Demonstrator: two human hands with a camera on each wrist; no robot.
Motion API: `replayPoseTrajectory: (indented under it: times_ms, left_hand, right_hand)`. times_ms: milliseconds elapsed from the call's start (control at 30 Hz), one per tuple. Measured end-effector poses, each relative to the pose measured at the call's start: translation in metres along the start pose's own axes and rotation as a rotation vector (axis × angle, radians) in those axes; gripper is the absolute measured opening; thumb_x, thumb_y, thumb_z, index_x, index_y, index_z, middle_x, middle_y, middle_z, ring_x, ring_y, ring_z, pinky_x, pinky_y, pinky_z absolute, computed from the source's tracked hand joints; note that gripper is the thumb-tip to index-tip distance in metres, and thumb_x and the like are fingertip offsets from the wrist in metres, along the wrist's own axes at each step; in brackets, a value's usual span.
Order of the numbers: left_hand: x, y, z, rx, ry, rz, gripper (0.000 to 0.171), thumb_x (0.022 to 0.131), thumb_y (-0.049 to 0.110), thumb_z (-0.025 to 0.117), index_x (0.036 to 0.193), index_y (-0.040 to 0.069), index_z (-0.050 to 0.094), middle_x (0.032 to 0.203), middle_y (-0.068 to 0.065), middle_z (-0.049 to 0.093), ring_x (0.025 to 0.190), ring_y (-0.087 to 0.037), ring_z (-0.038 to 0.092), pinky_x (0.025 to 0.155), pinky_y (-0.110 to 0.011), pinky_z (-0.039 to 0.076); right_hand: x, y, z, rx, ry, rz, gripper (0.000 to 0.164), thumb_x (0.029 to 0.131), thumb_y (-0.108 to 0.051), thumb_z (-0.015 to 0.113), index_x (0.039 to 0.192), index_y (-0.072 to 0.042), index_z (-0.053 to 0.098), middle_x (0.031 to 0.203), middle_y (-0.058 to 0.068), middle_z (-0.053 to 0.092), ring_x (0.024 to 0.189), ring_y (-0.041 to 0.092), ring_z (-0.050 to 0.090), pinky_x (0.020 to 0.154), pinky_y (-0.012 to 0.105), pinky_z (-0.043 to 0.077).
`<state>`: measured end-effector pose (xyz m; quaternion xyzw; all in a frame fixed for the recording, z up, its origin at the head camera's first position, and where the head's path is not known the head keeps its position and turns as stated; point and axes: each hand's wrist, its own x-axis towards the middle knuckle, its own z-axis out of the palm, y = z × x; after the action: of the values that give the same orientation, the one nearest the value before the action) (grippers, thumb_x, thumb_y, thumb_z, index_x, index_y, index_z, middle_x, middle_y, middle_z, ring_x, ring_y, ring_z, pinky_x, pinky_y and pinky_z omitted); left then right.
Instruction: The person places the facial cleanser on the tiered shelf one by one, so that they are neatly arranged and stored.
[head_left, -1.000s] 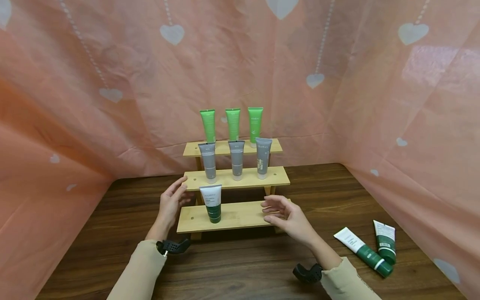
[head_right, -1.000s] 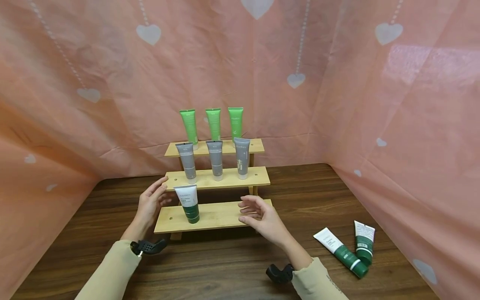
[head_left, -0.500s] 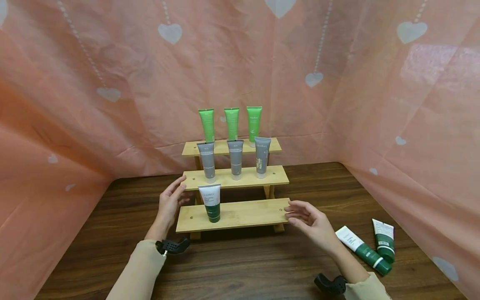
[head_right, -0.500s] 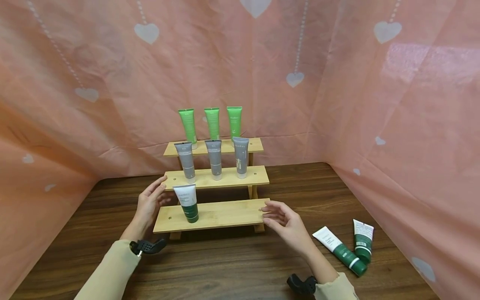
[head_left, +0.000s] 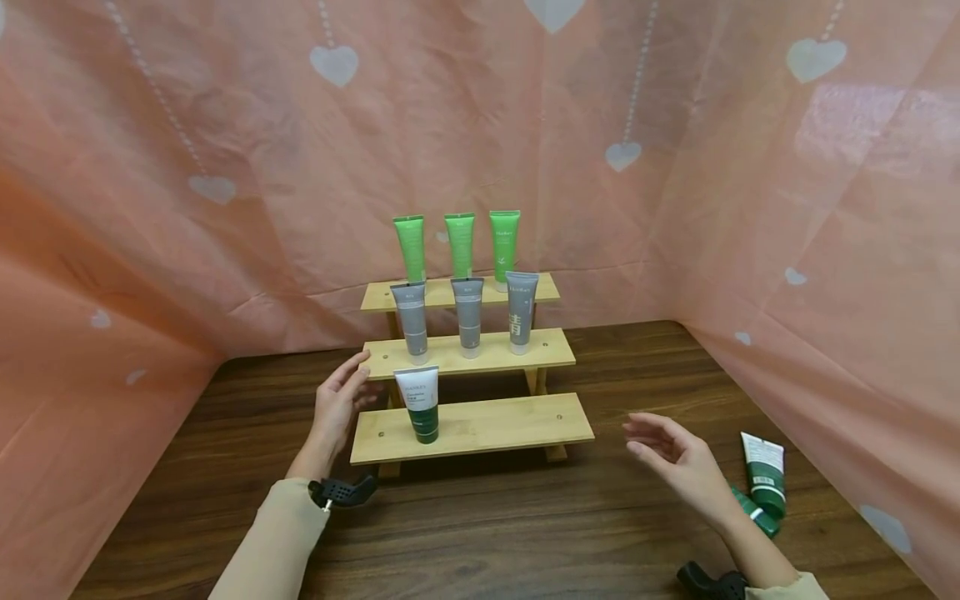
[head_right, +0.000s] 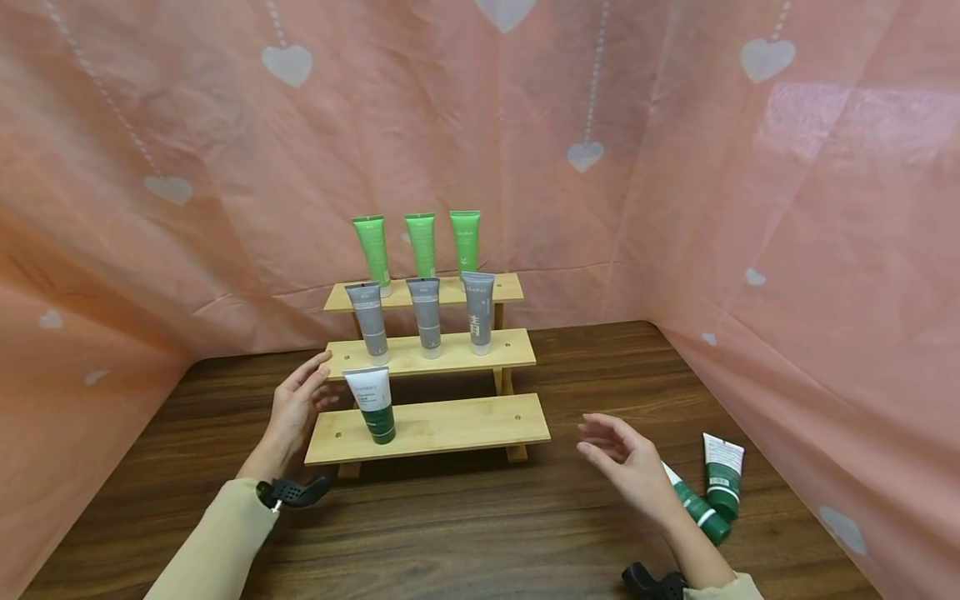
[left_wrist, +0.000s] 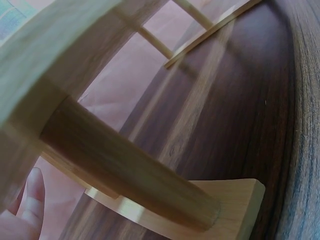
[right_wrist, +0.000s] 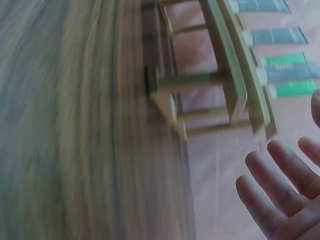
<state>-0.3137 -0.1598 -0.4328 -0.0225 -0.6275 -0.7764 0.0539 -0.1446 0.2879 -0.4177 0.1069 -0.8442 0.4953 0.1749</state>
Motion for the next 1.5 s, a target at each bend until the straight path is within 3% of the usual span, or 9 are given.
replayPoseTrajectory:
  times_ms: [133,333,433,600,667,733,1033,1267,1500]
  left_hand:
    - [-0.001,0.001,0.000,0.007,-0.012,0.004,0.044,0.091,0.025,0.062,0.131,0.009,0.053,0.094,0.005,0.066,0.078,-0.016,0.065,0.073,-0.031,0.053]
    - [0.000,0.001,0.000,0.011,-0.010,0.005,0.043,0.091,0.024,0.061,0.131,0.010,0.054,0.098,0.005,0.066,0.081,-0.018,0.065,0.074,-0.033,0.053]
    - [0.000,0.002,0.000,0.010,-0.008,0.003,0.043,0.091,0.024,0.061,0.131,0.009,0.054,0.099,0.005,0.065,0.081,-0.017,0.065,0.073,-0.032,0.053]
    - [0.000,0.003,0.000,0.015,-0.015,0.006,0.044,0.091,0.025,0.061,0.132,0.009,0.053,0.097,0.004,0.065,0.079,-0.016,0.065,0.073,-0.030,0.053]
    - [0.000,0.003,0.000,0.019,-0.024,0.010,0.045,0.092,0.025,0.061,0.133,0.009,0.052,0.097,0.004,0.065,0.079,-0.016,0.065,0.073,-0.030,0.053]
    - [0.000,0.003,0.000,0.016,-0.027,0.010,0.044,0.092,0.025,0.060,0.132,0.010,0.052,0.097,0.004,0.065,0.079,-0.016,0.065,0.073,-0.031,0.053]
    - [0.000,0.002,0.001,0.011,-0.008,0.001,0.043,0.092,0.025,0.061,0.132,0.011,0.053,0.100,0.004,0.065,0.079,-0.016,0.066,0.073,-0.031,0.053]
    - [0.000,0.001,0.000,-0.002,-0.010,-0.004,0.044,0.091,0.026,0.062,0.132,0.010,0.053,0.100,0.004,0.065,0.080,-0.016,0.066,0.073,-0.031,0.053]
    - [-0.001,0.002,0.000,0.002,-0.013,-0.006,0.044,0.091,0.026,0.061,0.132,0.011,0.053,0.101,0.003,0.064,0.081,-0.017,0.065,0.073,-0.031,0.053]
  right_hand:
    - [-0.009,0.006,-0.013,-0.128,0.043,0.014,0.037,0.089,-0.012,0.063,0.124,-0.005,0.054,0.107,0.001,0.063,0.091,-0.001,0.059,0.071,0.016,0.048]
    - [-0.021,0.014,-0.029,-0.268,0.082,0.051,0.046,0.089,-0.017,0.064,0.130,-0.006,0.049,0.114,0.014,0.060,0.097,-0.005,0.054,0.075,0.014,0.046]
    - [-0.027,0.017,-0.035,-0.347,0.073,0.093,0.050,0.089,-0.025,0.064,0.133,-0.006,0.047,0.119,0.016,0.058,0.106,0.003,0.052,0.077,0.012,0.044]
    - [-0.033,0.024,-0.042,-0.411,0.069,0.094,0.053,0.089,-0.025,0.064,0.130,0.005,0.046,0.119,0.025,0.057,0.108,0.038,0.054,0.080,0.038,0.047]
    - [-0.034,0.027,-0.044,-0.431,0.068,0.094,0.055,0.089,-0.025,0.064,0.128,0.008,0.046,0.119,0.027,0.055,0.106,0.044,0.052,0.079,0.051,0.043]
    - [-0.036,0.029,-0.047,-0.469,0.065,0.099,0.055,0.090,-0.027,0.064,0.127,0.009,0.047,0.119,0.028,0.054,0.104,0.045,0.052,0.078,0.054,0.042]
    - [-0.041,0.038,-0.052,-0.569,0.036,0.083,0.045,0.087,-0.025,0.067,0.114,0.010,0.057,0.110,0.030,0.056,0.100,0.047,0.051,0.078,0.058,0.040]
    - [-0.042,0.041,-0.055,-0.639,-0.057,0.163,0.053,0.087,-0.028,0.066,0.117,0.015,0.053,0.112,0.035,0.054,0.103,0.051,0.048,0.081,0.060,0.039]
    - [-0.041,0.048,-0.054,-0.657,-0.092,0.147,0.054,0.079,-0.021,0.075,0.113,0.016,0.054,0.106,0.036,0.056,0.098,0.051,0.052,0.078,0.059,0.042]
